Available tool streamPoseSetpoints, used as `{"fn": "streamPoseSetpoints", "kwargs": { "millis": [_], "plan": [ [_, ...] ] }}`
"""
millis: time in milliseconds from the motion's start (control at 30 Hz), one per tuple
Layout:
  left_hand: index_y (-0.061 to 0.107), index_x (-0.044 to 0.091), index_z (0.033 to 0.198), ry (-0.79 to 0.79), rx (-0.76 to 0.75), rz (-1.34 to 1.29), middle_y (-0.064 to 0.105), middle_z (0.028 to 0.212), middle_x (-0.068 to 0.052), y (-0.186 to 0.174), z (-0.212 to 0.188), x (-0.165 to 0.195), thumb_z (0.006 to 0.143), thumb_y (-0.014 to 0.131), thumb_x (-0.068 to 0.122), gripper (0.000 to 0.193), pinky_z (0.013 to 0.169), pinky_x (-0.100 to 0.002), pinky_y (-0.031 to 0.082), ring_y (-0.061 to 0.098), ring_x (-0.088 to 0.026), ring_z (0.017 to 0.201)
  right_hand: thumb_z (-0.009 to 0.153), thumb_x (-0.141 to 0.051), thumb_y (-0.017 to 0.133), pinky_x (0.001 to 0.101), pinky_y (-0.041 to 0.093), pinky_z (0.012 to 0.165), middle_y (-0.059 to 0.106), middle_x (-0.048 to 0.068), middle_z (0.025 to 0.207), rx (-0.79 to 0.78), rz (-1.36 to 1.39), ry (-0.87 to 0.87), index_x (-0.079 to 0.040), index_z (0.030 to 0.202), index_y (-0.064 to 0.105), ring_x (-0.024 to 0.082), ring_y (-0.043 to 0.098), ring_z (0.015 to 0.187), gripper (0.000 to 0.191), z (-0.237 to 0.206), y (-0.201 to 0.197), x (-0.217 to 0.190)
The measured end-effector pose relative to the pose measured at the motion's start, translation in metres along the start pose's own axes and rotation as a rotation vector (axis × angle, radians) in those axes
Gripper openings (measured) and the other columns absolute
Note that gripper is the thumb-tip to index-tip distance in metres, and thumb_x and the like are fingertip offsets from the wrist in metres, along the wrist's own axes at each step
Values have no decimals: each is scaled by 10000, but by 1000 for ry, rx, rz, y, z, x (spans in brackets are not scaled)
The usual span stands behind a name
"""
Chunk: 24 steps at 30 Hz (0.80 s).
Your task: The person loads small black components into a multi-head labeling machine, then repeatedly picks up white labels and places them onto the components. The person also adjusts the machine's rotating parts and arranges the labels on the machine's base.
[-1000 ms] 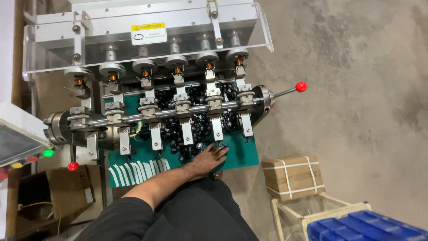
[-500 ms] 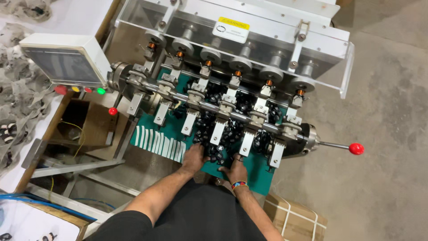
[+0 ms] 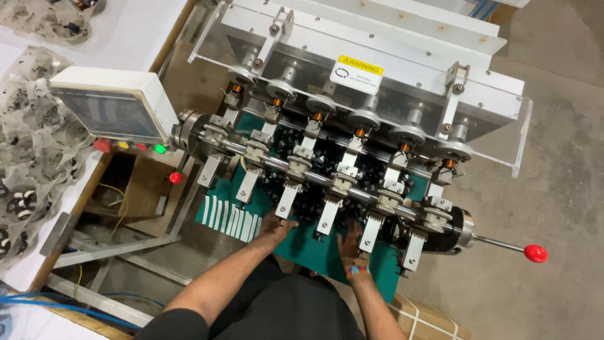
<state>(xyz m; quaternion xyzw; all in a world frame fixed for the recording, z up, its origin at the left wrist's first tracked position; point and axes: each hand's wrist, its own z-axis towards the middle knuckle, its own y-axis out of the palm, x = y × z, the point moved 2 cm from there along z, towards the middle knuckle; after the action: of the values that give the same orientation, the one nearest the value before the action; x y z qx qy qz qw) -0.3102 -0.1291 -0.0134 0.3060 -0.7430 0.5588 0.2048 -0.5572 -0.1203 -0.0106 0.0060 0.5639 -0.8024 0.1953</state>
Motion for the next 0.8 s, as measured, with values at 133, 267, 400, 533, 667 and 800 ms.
{"fn": "streamPoseSetpoints", "kwargs": {
  "millis": [133, 267, 400, 533, 667, 800],
  "plan": [
    [805, 80, 931, 55, 126, 118, 789, 1075, -129, -64, -31, -74, 936, 716, 318, 254, 841, -423, 568, 725, -342, 926, 827, -371, 737, 429, 583, 773, 787, 86, 908, -553, 408, 480, -152, 991, 747, 327, 742, 851, 274, -92, -47, 56],
    [766, 54, 991, -386, 615, -17, 749, 888, -180, -173, -38, -166, 1031, 619, 371, 352, 707, -458, 530, 700, -356, 829, 999, -446, 683, 408, 543, 797, 807, 95, 911, -408, -7, 970, -123, 1138, 766, 249, 734, 881, 362, -100, -131, 194],
    [682, 0, 1000, -325, 696, -304, 712, 822, -182, -245, 0, -204, 1110, 531, 380, 424, 702, -386, 525, 693, -273, 744, 1043, -423, 665, 451, 540, 768, 774, 156, 889, -138, -155, 861, -59, 1094, 761, 325, 715, 842, 380, -21, -211, 312],
    [674, -20, 983, -226, 508, -240, 736, 830, -168, -257, 48, -191, 1090, 491, 361, 435, 696, -376, 551, 738, -236, 727, 1087, -400, 646, 493, 537, 738, 741, 217, 866, -131, 7, 724, 5, 1049, 756, 402, 697, 803, 421, 28, -223, 329],
    [699, -7, 945, -319, 338, -99, 774, 791, -120, -243, 61, -182, 1076, 407, 359, 486, 687, -415, 573, 750, -266, 666, 1131, -376, 628, 536, 534, 709, 709, 278, 843, -206, -197, 719, 69, 1005, 751, 479, 678, 765, 479, 37, -197, 310],
    [731, 15, 968, -360, 361, -39, 757, 791, -131, -231, 59, -184, 1085, 416, 373, 491, 699, -444, 560, 733, -299, 720, 1114, -316, 620, 473, 543, 696, 682, 253, 711, -118, -331, 742, 68, 922, 750, 400, 693, 696, 448, 35, -180, 301]
  ]
}}
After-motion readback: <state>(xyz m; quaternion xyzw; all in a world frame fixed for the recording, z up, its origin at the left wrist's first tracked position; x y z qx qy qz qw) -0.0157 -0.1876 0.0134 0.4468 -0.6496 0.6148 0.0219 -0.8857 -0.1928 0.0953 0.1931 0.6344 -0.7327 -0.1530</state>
